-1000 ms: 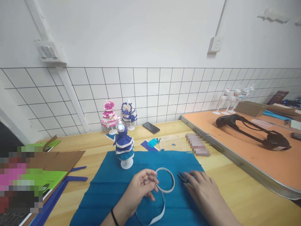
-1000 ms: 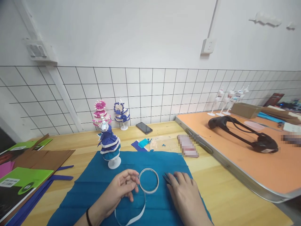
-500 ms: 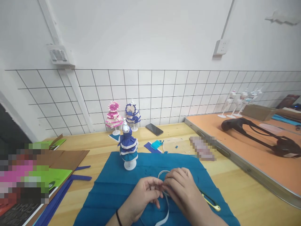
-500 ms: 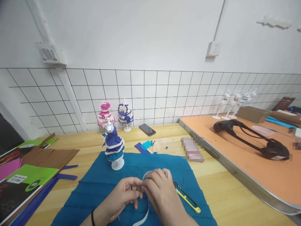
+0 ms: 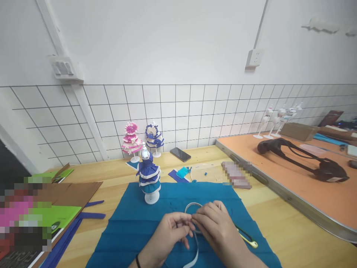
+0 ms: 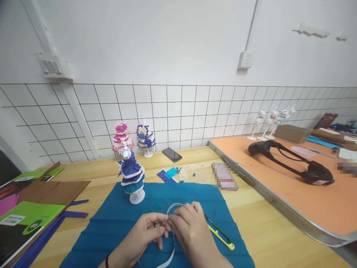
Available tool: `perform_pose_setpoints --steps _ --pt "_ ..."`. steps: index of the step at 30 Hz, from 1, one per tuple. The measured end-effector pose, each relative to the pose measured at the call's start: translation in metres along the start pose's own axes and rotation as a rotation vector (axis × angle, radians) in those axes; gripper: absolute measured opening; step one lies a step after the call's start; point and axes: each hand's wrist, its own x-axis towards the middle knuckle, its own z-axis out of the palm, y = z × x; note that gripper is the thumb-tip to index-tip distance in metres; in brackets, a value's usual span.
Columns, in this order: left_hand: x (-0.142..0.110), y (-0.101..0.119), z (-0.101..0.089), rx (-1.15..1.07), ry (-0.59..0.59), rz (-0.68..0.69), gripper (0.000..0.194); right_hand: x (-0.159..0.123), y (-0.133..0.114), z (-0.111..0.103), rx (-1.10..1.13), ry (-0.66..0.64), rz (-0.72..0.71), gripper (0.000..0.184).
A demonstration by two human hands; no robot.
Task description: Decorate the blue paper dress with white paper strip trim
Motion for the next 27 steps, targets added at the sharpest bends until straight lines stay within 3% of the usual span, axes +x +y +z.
perform_pose_setpoints --steps 8,13,20,27 --pt "-0.003 0.003 0.0 -0.24 -0.045 -0.095 0.014 0.005 -0.002 -0.002 0.049 0.004 -0.051 0.023" --pt "-0.003 0.003 -0.002 -0.224 -0.05 -0.115 0.02 0.001 0.002 0.002 0.036 -0.041 -0.049 0.018" --pt "-0.004 0.009 -0.001 -0.145 -0.079 -0.053 0.025 0.0 0.002 0.009 -0.091 0.02 -0.057 0.031" --pt "-0.005 0.01 0.001 -0.209 -0.11 -0.016 0.025 0.003 0.0 0.009 -0.136 0.028 -0.068 0.027"
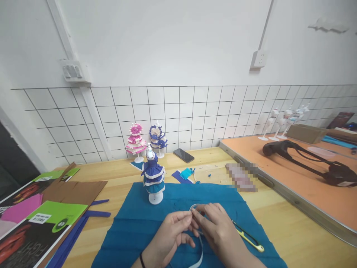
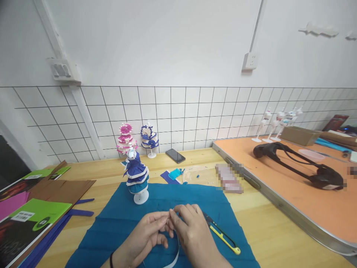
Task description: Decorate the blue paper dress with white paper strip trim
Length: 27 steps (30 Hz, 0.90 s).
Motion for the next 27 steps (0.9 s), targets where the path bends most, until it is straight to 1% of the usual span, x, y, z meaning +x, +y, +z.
perform_pose_setpoints --steps 5,9,16,22,27 --pt "0.0002 -0.0015 -0.0007 -0.039 -0.005 -0.003 0.022 -0.0009 0.0014 0.0026 0.01 -0.036 0.033 0.027" --pt "-0.0001 -0.0003 0.0002 -0.072 0.05 0.003 0.019 -0.0035 0.002 0.0051 -0.012 -0.036 0.015 0.027" --pt "0.0029 -0.0001 -0.0031 -0.15 0.045 0.02 0.021 0.0013 -0.0014 -0.0034 -0.026 -0.048 -0.022 0.027" --pt "0.002 -0.002 -0.0025 -0.141 0.024 -0.013 0.023 -0.0006 0.0026 -0.0011 0.051 -0.104 0.053 0.03" --pt "0.0014 -0.0015 -0.0043 -0.12 0.047 -0.01 0.024 -0.0026 0.0028 0.0021 0.094 -0.042 0.05 0.027"
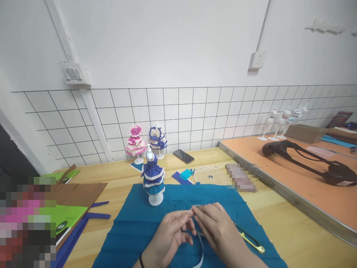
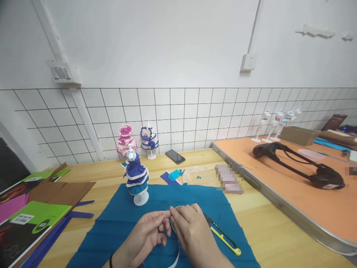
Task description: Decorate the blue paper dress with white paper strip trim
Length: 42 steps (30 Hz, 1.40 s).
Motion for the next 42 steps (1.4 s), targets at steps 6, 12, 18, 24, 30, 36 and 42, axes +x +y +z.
perform_pose_setpoints --steps 6,12,18,24,30,36,42 --pt "-0.0013 0.0007 0.0026 0.054 -0.013 0.014 0.026 0.004 -0.0041 -0.0042 0.065 0.071 -0.007 0.023" --pt "-0.0028 0.0012 0.0068 0.139 -0.043 0.028 0.027 0.0057 0.002 -0.0016 0.303 -0.081 0.243 0.022" --pt "-0.0023 0.0009 0.0038 0.064 -0.019 0.026 0.026 0.0037 0.0012 -0.0036 0.275 -0.048 0.148 0.021" --pt "-0.0002 -0.0002 0.0026 -0.103 -0.038 0.004 0.029 0.0045 -0.0026 -0.0065 0.074 0.068 -0.114 0.021" --pt "-0.0005 -0.0041 0.0001 -0.138 -0.043 0.001 0.031 0.0068 0.0008 -0.0023 0.046 0.009 -0.089 0.023" --pt "-0.0006 0.0017 0.0018 -0.091 -0.038 0.005 0.026 0.0091 0.0005 -0.0021 -0.013 0.036 -0.068 0.021" --pt "0.001 0.002 -0.0011 -0.081 -0.029 0.0 0.034 0.0051 0.0019 -0.0052 -0.051 0.027 -0.162 0.023"
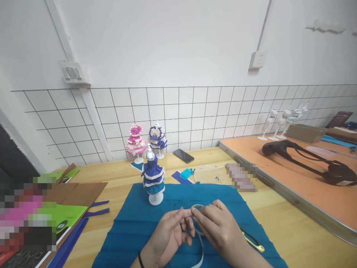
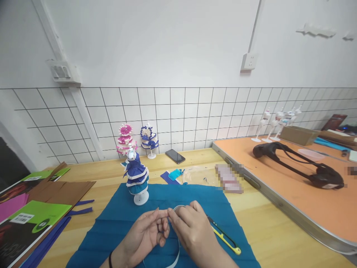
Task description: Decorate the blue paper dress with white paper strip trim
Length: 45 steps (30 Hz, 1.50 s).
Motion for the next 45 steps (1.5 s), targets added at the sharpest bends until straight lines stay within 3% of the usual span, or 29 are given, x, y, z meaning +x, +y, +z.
perform_pose_setpoints --steps 5,12,29,34,38,43,45 --pt "0.001 -0.005 -0.001 0.009 -0.028 -0.015 0.039 0.004 0.001 0.0 -0.032 -0.053 0.005 0.023" --pt "-0.001 0.0 0.0 0.038 -0.009 -0.019 0.043 0.005 0.002 -0.003 -0.05 0.003 -0.006 0.022" --pt "0.002 -0.006 -0.002 0.017 -0.028 -0.031 0.045 0.003 0.004 0.0 -0.02 -0.081 -0.026 0.021" --pt "-0.001 -0.003 0.002 0.064 -0.027 -0.045 0.046 0.004 0.003 0.002 0.228 -0.039 0.228 0.021" --pt "-0.002 0.0 0.003 0.216 -0.015 -0.03 0.041 0.003 0.006 0.005 0.526 -0.112 0.48 0.026" --pt "-0.001 0.002 0.003 0.435 0.04 -0.008 0.042 0.006 0.007 0.003 0.508 -0.082 0.572 0.03" --pt "-0.003 0.007 0.004 0.577 0.121 0.09 0.039 0.007 0.007 -0.001 0.471 -0.073 0.586 0.032"
